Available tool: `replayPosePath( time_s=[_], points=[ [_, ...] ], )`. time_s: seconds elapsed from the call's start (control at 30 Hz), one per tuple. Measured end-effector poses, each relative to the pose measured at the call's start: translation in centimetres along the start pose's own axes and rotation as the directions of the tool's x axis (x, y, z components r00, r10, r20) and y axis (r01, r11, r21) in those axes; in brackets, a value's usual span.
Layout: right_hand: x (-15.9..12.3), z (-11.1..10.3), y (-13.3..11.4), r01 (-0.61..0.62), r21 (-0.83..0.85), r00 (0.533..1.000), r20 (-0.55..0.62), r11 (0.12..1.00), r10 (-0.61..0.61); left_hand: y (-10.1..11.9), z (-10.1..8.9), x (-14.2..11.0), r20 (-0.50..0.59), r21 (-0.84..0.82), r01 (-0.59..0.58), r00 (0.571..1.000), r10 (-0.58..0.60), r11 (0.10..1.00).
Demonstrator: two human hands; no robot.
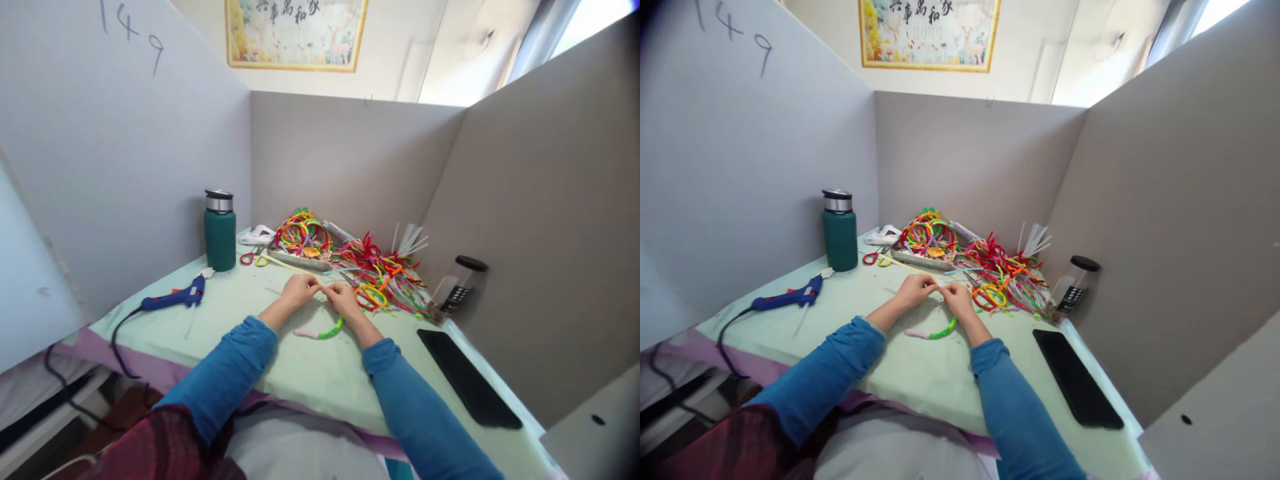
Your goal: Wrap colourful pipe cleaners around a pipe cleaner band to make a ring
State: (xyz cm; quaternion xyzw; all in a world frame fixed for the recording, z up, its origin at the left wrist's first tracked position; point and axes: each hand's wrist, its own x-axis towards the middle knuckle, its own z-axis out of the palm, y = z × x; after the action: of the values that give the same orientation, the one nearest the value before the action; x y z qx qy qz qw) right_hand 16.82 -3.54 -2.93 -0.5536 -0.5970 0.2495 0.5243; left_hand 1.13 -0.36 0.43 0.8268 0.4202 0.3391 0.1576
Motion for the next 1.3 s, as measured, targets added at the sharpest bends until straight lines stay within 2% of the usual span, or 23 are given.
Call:
replayPosePath(
  time_s=[0.1,0.2,0.33,0.4,0.47,0.53,0.63,0.73,1.1,1.3],
  points=[
    [-0.1,-0.2,0.0,0.036,-0.002,0.999,0.017,0.999,-0.036,0.1,0.1,0.1,0.09,-0.115,0.127,0.989,-0.117,0.985],
    [-0.3,-0.3,-0.4,0.057,0.016,0.997,0.046,0.998,-0.057,0.2,0.1,0.2,0.185,-0.26,0.262,0.958,-0.218,0.929],
    [-0.6,-0.2,-0.9,0.04,0.052,0.995,0.091,0.998,-0.045,0.0,-0.1,0.1,0.298,-0.461,0.391,0.914,-0.276,0.797],
    [-0.6,0.0,-0.8,0.036,0.085,0.995,0.093,0.996,-0.044,-0.2,-0.1,0.2,0.32,-0.481,0.423,0.9,-0.295,0.768],
    [-0.5,0.0,-0.6,0.023,0.106,0.997,0.07,0.994,-0.031,-0.3,0.0,0.3,0.292,-0.451,0.397,0.912,-0.288,0.8],
    [-0.4,0.0,-0.5,-0.002,0.132,0.999,0.039,0.991,-0.003,-0.2,0.1,0.3,0.207,-0.353,0.32,0.943,-0.26,0.879],
    [-0.2,-0.1,-0.4,-0.067,0.19,0.998,-0.001,0.979,0.068,-0.1,0.2,0.3,0.029,-0.18,0.122,0.992,-0.119,0.976],
    [-0.1,-0.1,-0.5,-0.136,0.249,0.989,-0.015,0.959,0.144,-0.1,0.2,0.3,-0.064,-0.094,-0.035,0.998,0.029,0.995],
    [-0.3,-0.4,-0.9,-0.155,0.309,0.986,-0.007,0.938,0.165,-0.4,0.4,0.1,-0.127,0.057,-0.236,0.962,0.241,0.97],
    [-0.3,-0.4,-0.9,-0.139,0.301,0.989,-0.007,0.943,0.149,-0.2,0.2,-0.1,-0.069,0.136,-0.255,0.961,0.266,0.957]
  ],
)
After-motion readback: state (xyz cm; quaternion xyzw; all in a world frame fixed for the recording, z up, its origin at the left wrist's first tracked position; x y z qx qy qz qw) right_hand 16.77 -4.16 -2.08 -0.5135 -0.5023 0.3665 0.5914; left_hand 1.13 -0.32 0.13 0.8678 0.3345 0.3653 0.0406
